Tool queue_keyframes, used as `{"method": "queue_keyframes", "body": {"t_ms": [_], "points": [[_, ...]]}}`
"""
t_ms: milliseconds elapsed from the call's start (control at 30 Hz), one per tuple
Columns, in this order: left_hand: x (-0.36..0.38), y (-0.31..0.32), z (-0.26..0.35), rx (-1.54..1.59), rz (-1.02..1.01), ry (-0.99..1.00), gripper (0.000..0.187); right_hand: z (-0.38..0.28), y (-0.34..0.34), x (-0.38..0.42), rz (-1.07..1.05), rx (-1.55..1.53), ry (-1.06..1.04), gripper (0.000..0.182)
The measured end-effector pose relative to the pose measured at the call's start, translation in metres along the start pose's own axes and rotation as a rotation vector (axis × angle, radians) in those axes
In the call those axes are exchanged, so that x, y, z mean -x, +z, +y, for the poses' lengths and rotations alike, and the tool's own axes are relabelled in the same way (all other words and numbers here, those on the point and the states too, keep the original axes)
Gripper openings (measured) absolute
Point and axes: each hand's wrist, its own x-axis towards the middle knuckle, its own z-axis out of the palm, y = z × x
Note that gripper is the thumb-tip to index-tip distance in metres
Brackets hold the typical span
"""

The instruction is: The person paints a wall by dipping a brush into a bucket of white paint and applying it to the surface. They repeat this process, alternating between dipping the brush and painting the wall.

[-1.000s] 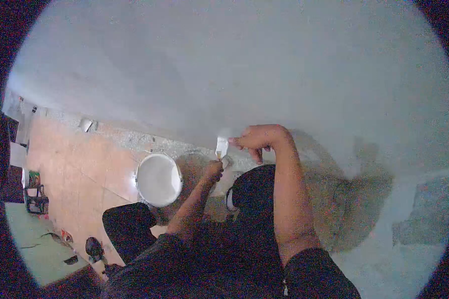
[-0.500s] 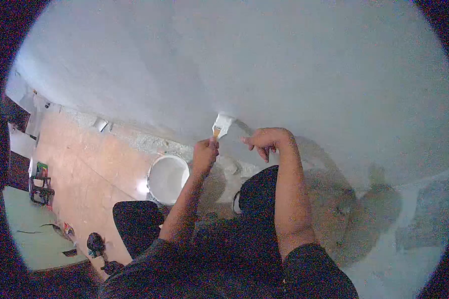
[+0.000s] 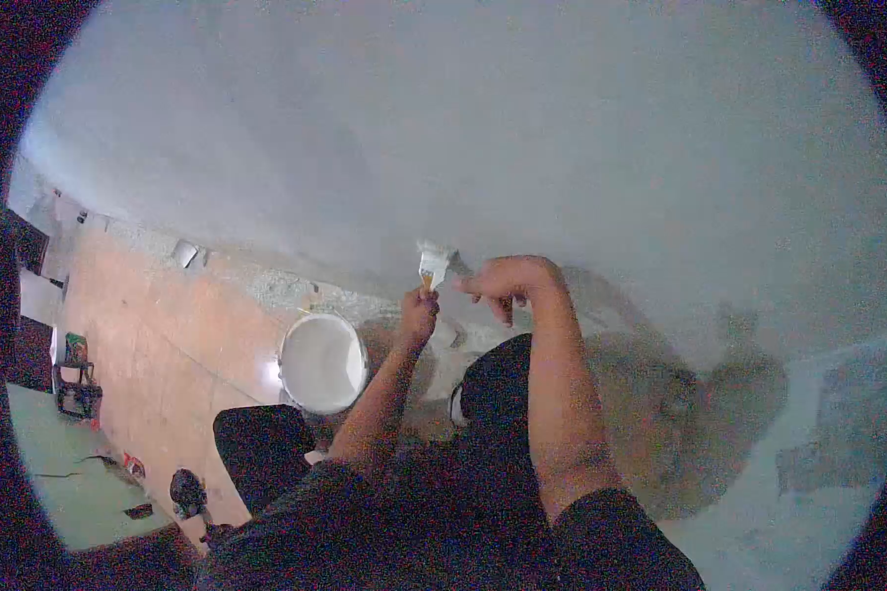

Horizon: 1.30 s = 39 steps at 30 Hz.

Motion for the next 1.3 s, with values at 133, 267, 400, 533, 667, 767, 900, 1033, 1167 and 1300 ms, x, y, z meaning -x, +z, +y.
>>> {"method": "queue_keyframes", "body": {"t_ms": [133,267,400,533,667,767,900,1033,1167,1300], "points": [[0.01,0.006,-0.046,-0.138,0.009,-0.039,0.043,-0.006,0.001,-0.002,-0.003,0.046,0.035,0.06],[0.004,0.02,-0.14,-0.622,-0.134,-0.062,0.037,-0.014,0.003,-0.002,-0.105,0.079,0.027,0.059],[0.001,0.024,-0.154,-0.302,-0.518,-0.374,0.029,-0.014,0.002,-0.004,-0.189,0.076,-0.022,0.058],[0.003,0.015,-0.149,-1.093,-0.629,0.606,0.026,-0.021,0.0,-0.007,-0.177,0.081,0.018,0.055],[0.025,0.008,-0.041,-0.703,-0.168,-0.28,0.034,-0.029,-0.003,-0.001,-0.139,0.09,0.068,0.055],[0.019,0.014,-0.084,-0.646,-0.059,-0.007,0.038,-0.034,-0.001,-0.001,-0.141,0.101,0.028,0.056],[0.039,-0.013,0.017,-0.151,0.05,-0.43,0.043,-0.03,0.0,-0.004,-0.161,0.105,-0.002,0.058],[0.05,-0.032,0.032,0.393,0.137,-0.199,0.046,-0.031,0.005,0.0,-0.117,0.078,0.031,0.06],[0.027,-0.027,-0.027,0.32,0.074,-0.101,0.047,-0.03,0.005,-0.005,-0.135,0.147,0.012,0.06],[0.018,-0.014,-0.055,-0.074,0.062,-0.214,0.038,-0.032,0.001,-0.005,-0.133,0.093,0.027,0.059]]}}
